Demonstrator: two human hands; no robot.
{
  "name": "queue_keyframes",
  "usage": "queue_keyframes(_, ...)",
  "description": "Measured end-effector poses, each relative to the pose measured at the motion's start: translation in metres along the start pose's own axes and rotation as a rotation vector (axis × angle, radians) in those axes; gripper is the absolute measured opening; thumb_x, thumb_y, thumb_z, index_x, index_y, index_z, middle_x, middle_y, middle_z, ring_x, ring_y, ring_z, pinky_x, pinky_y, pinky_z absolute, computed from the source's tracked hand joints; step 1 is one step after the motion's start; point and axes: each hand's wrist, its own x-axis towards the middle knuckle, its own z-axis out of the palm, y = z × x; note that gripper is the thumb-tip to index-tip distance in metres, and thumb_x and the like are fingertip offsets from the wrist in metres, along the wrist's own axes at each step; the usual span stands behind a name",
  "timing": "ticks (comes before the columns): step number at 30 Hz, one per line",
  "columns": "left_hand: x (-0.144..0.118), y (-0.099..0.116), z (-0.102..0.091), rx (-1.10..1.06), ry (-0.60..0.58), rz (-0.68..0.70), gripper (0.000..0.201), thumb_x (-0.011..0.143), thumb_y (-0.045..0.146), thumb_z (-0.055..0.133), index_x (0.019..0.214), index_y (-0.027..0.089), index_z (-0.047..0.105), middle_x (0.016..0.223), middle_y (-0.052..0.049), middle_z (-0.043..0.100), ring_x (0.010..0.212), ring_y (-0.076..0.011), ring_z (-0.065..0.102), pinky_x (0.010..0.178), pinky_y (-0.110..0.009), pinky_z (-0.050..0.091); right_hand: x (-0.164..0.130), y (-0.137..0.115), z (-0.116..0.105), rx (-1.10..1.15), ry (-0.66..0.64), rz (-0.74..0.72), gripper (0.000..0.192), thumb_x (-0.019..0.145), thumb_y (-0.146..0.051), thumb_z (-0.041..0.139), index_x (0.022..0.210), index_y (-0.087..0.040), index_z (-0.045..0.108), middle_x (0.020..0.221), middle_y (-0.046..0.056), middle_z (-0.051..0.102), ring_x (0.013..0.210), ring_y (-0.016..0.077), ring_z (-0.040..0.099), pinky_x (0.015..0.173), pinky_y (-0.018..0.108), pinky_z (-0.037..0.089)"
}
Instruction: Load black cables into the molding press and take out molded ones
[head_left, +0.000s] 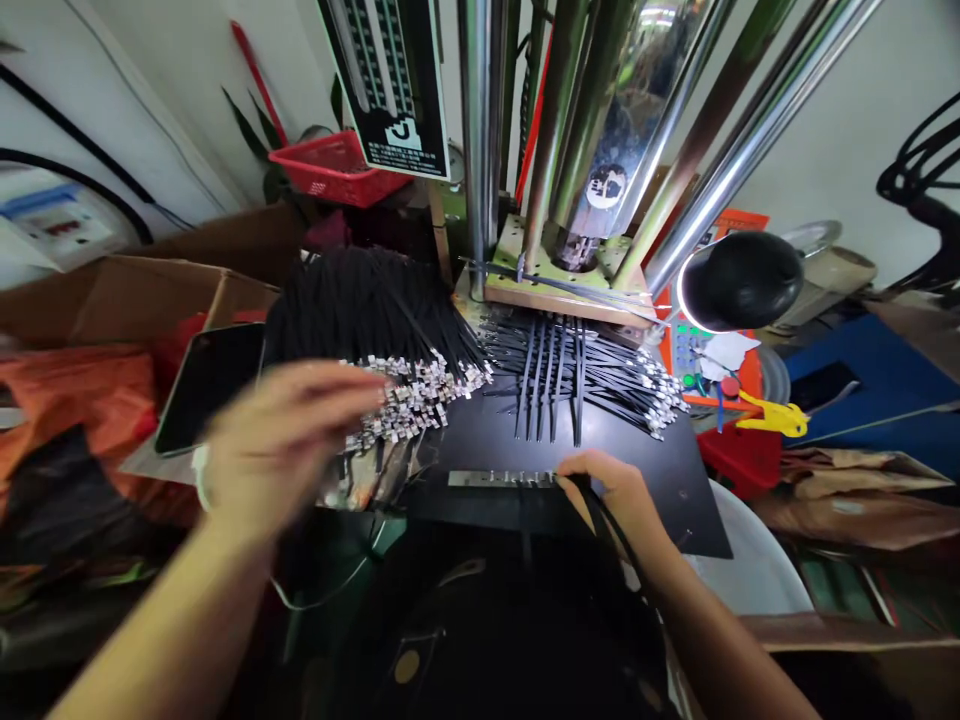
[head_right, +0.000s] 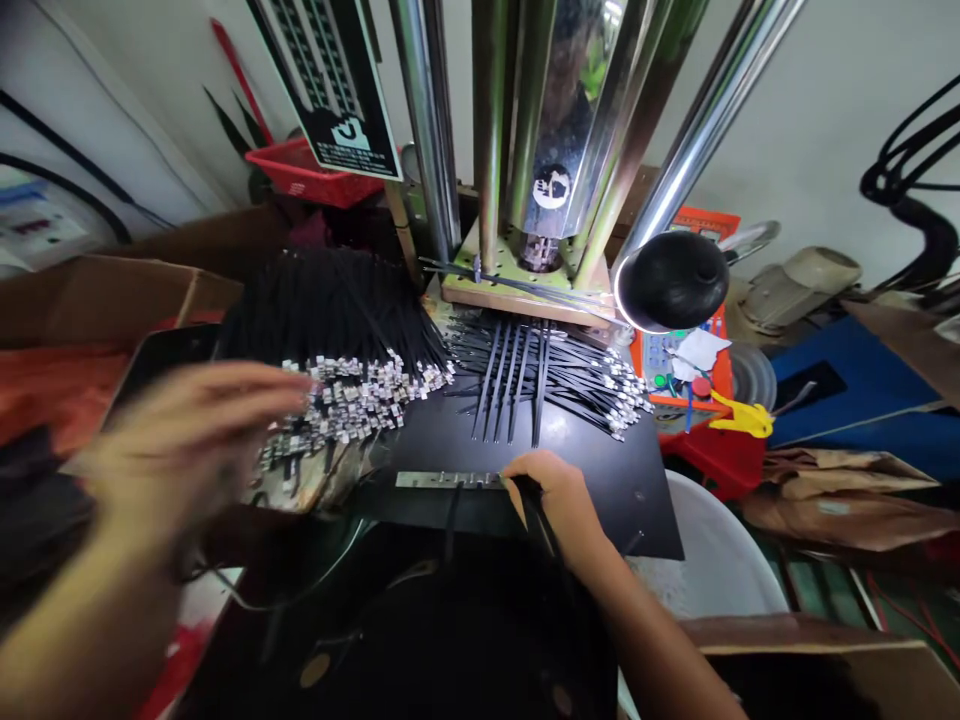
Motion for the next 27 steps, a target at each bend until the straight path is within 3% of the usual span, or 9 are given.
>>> queue_keyframes(2,-0.004,0.016,0.013,-0.298,0.119,0.197,0.028,0.09,-0.001,0.046,0.099,0.011,0.071,0.099,0.002,0.076,0.095,-0.0058,0.068,0.095,-0.027,0.055,0.001,0.002,0.004,0.0,0.003,0.025,0.014,0.085,-0.023,0.056,0.082,-0.022,0.07,0.081,0.005,0.072,0.071,0.0206,0.068,0.069,0.034,0.057)
queue_keyframes(3,-0.006,0.026,0.021,-0.477,0.184,0.277,0.03,0.089,0.001,0.049,0.096,0.015,0.074,0.099,0.002,0.077,0.097,-0.0077,0.07,0.09,-0.019,0.056,0.001,0.003,0.003,0.001,0.0,0.026,0.014,0.084,-0.023,0.056,0.081,-0.021,0.07,0.081,0.005,0.072,0.071,0.0206,0.068,0.069,0.034,0.057)
queue_keyframes(4,-0.008,0.034,0.029,-0.64,0.23,0.32,0.031,0.088,0.001,0.051,0.096,0.018,0.076,0.099,-0.001,0.077,0.093,-0.0099,0.072,0.086,-0.02,0.058,0.0,0.002,0.002,0.005,-0.001,0.029,0.014,0.084,-0.022,0.056,0.082,-0.021,0.07,0.081,0.005,0.073,0.072,0.0204,0.069,0.07,0.034,0.057)
queue_keyframes(7,-0.009,0.053,0.048,-0.866,0.234,0.223,0.03,0.086,0.004,0.054,0.099,0.02,0.077,0.091,-0.003,0.078,0.081,-0.0117,0.074,0.075,-0.019,0.061,0.0,-0.001,-0.001,0.031,0.01,0.049,0.011,0.084,-0.021,0.058,0.084,-0.021,0.069,0.084,0.004,0.073,0.076,0.0191,0.069,0.072,0.032,0.055)
queue_keyframes(11,-0.01,0.057,0.057,-0.85,0.262,0.192,0.031,0.086,0.004,0.054,0.097,0.021,0.078,0.09,-0.002,0.078,0.079,-0.0118,0.074,0.075,-0.02,0.061,0.002,-0.002,-0.003,0.0,-0.033,0.041,0.011,0.086,-0.02,0.057,0.083,-0.021,0.068,0.084,0.002,0.072,0.076,0.0171,0.068,0.071,0.029,0.054)
queue_keyframes(21,-0.014,0.06,0.052,-0.527,0.27,0.449,0.03,0.092,0.009,0.05,0.108,0.019,0.072,0.099,-0.005,0.077,0.089,-0.0171,0.073,0.081,-0.029,0.062,-0.006,-0.014,0.003,-0.311,-0.15,-0.26,0.019,0.093,-0.013,0.048,0.089,-0.016,0.066,0.087,0.007,0.07,0.077,0.0202,0.06,0.071,0.032,0.048)
queue_keyframes(24,-0.015,0.059,0.051,-0.493,0.2,0.468,0.03,0.094,0.01,0.048,0.113,0.019,0.07,0.103,-0.006,0.075,0.093,-0.0173,0.072,0.084,-0.031,0.061,-0.008,-0.007,-0.003,-0.25,-0.134,-0.156,0.017,0.091,-0.013,0.053,0.095,-0.019,0.068,0.086,0.003,0.071,0.077,0.019,0.062,0.071,0.03,0.049)
queue_keyframes(27,-0.017,0.052,0.051,-0.588,0.084,0.42,0.038,0.095,0.009,0.046,0.125,0.023,0.064,0.118,-0.007,0.068,0.107,-0.0153,0.067,0.093,-0.031,0.057,-0.01,0.002,-0.009,-0.088,-0.019,0.006,0.013,0.09,-0.017,0.058,0.089,-0.022,0.07,0.084,0.001,0.071,0.076,0.0164,0.065,0.069,0.026,0.051)
